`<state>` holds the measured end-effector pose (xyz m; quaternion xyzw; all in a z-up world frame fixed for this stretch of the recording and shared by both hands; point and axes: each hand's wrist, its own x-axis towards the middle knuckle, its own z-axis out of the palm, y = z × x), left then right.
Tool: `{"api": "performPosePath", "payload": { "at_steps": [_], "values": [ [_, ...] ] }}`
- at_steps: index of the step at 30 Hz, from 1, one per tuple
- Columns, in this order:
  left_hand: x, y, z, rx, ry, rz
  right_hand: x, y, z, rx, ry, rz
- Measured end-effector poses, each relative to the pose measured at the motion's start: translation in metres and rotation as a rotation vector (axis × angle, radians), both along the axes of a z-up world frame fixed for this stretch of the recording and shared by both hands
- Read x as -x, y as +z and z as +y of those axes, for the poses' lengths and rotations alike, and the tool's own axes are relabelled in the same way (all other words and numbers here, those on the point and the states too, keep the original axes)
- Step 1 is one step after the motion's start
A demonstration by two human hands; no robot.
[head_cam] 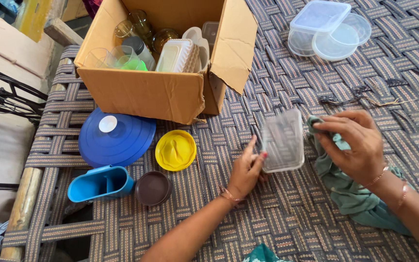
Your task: The person wipes several square ceramic plates with a floral pattern using a green cloth. They then wipe a clear plastic container and place it into a cardboard box filled with other kitchenware. The task is performed while sitting on a woven bed.
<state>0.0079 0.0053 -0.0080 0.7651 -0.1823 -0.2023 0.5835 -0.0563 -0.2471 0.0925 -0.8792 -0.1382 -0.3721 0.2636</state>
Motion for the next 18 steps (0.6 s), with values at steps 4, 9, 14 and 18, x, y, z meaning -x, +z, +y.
{"api": "performPosePath", "payload": {
  "at_steps": [4,9,14,18],
  "values": [
    [0.005,0.006,-0.003,-0.181,-0.052,-0.221,0.009,-0.02,-0.001,-0.089,0.119,-0.158],
    [0.011,0.0,-0.002,-0.137,-0.021,-0.29,0.03,-0.044,0.004,-0.35,-0.003,-0.271],
    [0.007,0.004,-0.004,-0.149,0.098,-0.23,0.009,-0.034,0.023,-0.014,0.125,0.052],
    [0.008,0.008,-0.002,-0.086,0.155,-0.146,-0.006,-0.035,0.035,0.054,0.161,0.379]
  ]
}}
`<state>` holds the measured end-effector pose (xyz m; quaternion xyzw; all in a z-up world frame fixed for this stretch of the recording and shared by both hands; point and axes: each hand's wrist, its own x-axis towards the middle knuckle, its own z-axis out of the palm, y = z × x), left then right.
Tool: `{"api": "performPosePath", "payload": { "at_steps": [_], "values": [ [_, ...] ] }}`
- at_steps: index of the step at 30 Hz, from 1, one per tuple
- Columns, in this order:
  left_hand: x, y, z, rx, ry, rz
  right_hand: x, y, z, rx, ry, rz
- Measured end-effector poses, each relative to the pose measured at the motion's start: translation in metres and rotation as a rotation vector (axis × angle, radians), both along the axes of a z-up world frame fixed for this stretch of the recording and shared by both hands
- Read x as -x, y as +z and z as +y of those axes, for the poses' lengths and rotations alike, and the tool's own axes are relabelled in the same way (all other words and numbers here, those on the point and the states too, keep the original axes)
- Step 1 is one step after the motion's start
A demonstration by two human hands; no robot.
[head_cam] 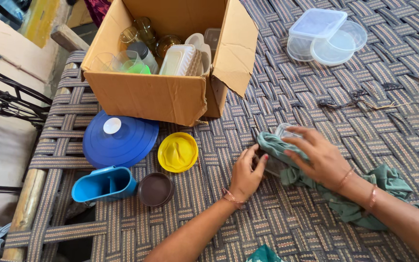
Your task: The person wipes several square ceramic plates with a floral pattern using a green cloth. They then wipe a clear plastic container and place it into a cardboard box filled with other kitchenware. The task is performed while sitting on a woven bed.
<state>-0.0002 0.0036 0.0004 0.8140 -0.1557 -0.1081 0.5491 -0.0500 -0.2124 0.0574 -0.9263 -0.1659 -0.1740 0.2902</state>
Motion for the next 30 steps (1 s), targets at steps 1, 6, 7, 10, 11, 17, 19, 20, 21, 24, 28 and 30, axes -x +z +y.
{"api": "performPosePath", "payload": {
  "at_steps": [1,6,7,10,11,17,19,20,21,24,28,30],
  "values": [
    [-0.001,-0.003,-0.002,-0.059,0.001,-0.119,-0.004,-0.006,0.002,0.047,0.073,0.108],
    [0.0,-0.008,-0.002,-0.169,-0.03,-0.127,-0.003,-0.059,0.017,0.503,0.255,-0.032],
    [0.001,-0.006,-0.001,-0.21,-0.057,-0.132,-0.008,-0.067,0.013,0.532,0.226,-0.03],
    [-0.001,-0.003,-0.004,-0.259,-0.096,-0.135,-0.024,-0.075,-0.01,0.591,0.015,0.15],
    [-0.003,-0.002,-0.005,-0.263,-0.103,-0.134,-0.027,-0.075,-0.014,0.6,-0.078,0.238],
    [-0.01,-0.001,0.001,-0.004,-0.068,0.214,-0.005,-0.064,0.02,0.558,0.072,0.159],
    [-0.012,-0.002,0.003,-0.097,-0.064,-0.027,0.008,-0.059,0.033,0.495,0.15,0.181],
    [-0.012,-0.002,0.004,-0.145,-0.064,-0.145,0.011,-0.058,0.035,0.462,0.189,0.195],
    [-0.012,-0.002,0.005,-0.166,-0.071,-0.196,0.007,-0.056,0.033,0.462,0.16,0.225],
    [-0.012,0.001,0.005,-0.205,-0.092,-0.257,-0.018,-0.046,0.013,0.502,0.017,0.281],
    [-0.011,0.002,0.005,-0.191,-0.088,-0.142,-0.018,-0.042,0.012,0.86,-0.038,0.273],
    [-0.014,-0.002,0.006,-0.173,-0.078,-0.176,-0.003,-0.046,0.029,0.763,0.047,0.244]
  ]
}}
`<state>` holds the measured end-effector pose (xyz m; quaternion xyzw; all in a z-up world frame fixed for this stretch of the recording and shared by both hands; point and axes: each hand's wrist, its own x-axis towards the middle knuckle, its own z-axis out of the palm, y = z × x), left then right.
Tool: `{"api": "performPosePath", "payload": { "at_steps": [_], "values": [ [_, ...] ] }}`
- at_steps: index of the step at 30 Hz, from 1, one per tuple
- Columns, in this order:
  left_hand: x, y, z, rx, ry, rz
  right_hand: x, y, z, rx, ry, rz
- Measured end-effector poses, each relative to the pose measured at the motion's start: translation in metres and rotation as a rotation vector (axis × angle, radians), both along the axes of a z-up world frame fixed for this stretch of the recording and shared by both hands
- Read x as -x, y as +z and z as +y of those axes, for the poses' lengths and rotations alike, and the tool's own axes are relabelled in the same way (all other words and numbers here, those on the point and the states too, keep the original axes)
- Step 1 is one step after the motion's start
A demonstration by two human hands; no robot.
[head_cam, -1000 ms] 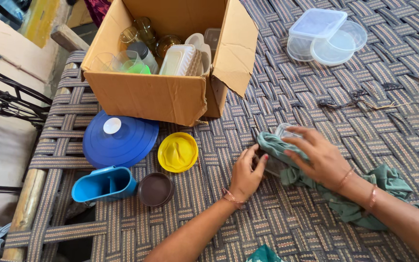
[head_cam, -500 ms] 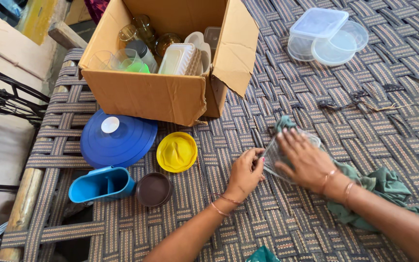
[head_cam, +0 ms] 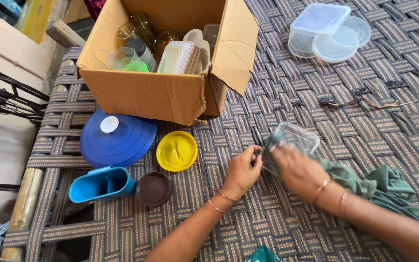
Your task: The person wipes several square ceramic plates with a floral pattern using a green cloth. They then wipe a clear plastic container and place it into a cardboard box filled with other kitchenware. The task is performed while sitting on a woven bed.
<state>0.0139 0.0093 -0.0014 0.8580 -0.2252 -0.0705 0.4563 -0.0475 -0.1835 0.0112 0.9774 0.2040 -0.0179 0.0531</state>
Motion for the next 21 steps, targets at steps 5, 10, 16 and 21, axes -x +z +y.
{"api": "performPosePath", "payload": {
  "at_steps": [5,10,16,21],
  "values": [
    [0.0,-0.002,0.0,-0.008,-0.018,-0.048,-0.014,0.001,0.004,-0.367,-0.241,0.338],
    [0.001,0.002,0.0,-0.031,-0.007,0.047,-0.028,0.008,-0.018,-0.182,-0.324,-0.02],
    [0.0,-0.006,0.001,-0.02,-0.034,-0.117,-0.005,0.006,0.023,-0.128,-0.119,0.29],
    [0.001,0.0,0.0,-0.035,-0.015,-0.01,-0.034,0.009,-0.017,-0.254,-0.222,-0.159]
  ]
}}
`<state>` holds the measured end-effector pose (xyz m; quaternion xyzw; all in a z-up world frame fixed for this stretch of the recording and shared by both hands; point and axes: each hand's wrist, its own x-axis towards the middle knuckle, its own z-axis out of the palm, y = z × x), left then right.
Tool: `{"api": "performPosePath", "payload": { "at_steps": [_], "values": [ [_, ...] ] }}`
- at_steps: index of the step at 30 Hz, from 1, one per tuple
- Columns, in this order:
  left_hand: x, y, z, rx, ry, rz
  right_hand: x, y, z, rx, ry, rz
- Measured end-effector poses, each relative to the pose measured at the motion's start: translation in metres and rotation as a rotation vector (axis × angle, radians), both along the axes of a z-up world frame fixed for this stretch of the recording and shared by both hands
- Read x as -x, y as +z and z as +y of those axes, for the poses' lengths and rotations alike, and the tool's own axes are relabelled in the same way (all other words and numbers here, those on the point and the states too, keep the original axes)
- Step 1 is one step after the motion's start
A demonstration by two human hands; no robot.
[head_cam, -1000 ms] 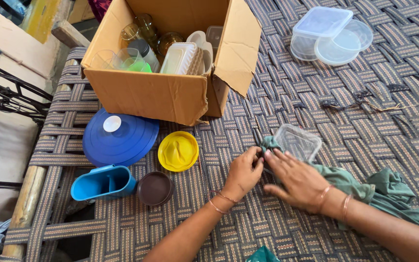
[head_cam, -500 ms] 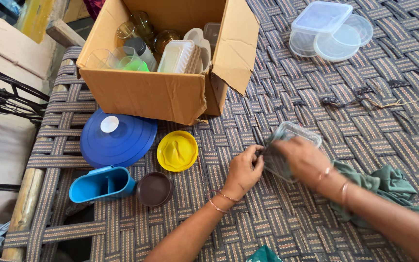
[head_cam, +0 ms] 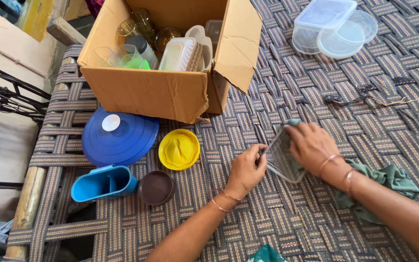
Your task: The person wipes several square ceramic plates with a floral pattern using a green cloth. They then wipe a clear plastic container and place it into a cardboard box filled with other kitchenware. The task is performed while sitting on a woven bed.
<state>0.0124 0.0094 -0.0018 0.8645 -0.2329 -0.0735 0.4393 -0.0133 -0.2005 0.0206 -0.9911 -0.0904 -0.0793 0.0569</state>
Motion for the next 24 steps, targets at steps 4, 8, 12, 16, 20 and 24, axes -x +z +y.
{"api": "performPosePath", "payload": {
  "at_steps": [4,8,12,16,20,24],
  "values": [
    [0.0,0.001,-0.002,-0.051,-0.013,0.034,0.019,-0.006,0.021,0.042,-0.078,0.257],
    [0.001,0.003,-0.001,-0.017,-0.011,-0.039,0.037,-0.009,0.034,-0.256,0.231,-0.123],
    [0.001,0.007,-0.002,-0.004,0.001,-0.022,0.015,-0.002,0.003,-0.082,0.086,-0.099],
    [0.003,0.007,-0.003,-0.008,0.002,0.012,0.027,-0.005,0.008,0.278,0.031,0.238],
    [0.002,0.008,-0.001,-0.012,-0.025,-0.084,0.039,-0.005,0.026,-0.258,0.319,-0.246],
    [0.003,0.008,-0.002,-0.011,-0.031,-0.08,0.016,0.001,0.001,-0.081,-0.002,-0.002]
  ]
}}
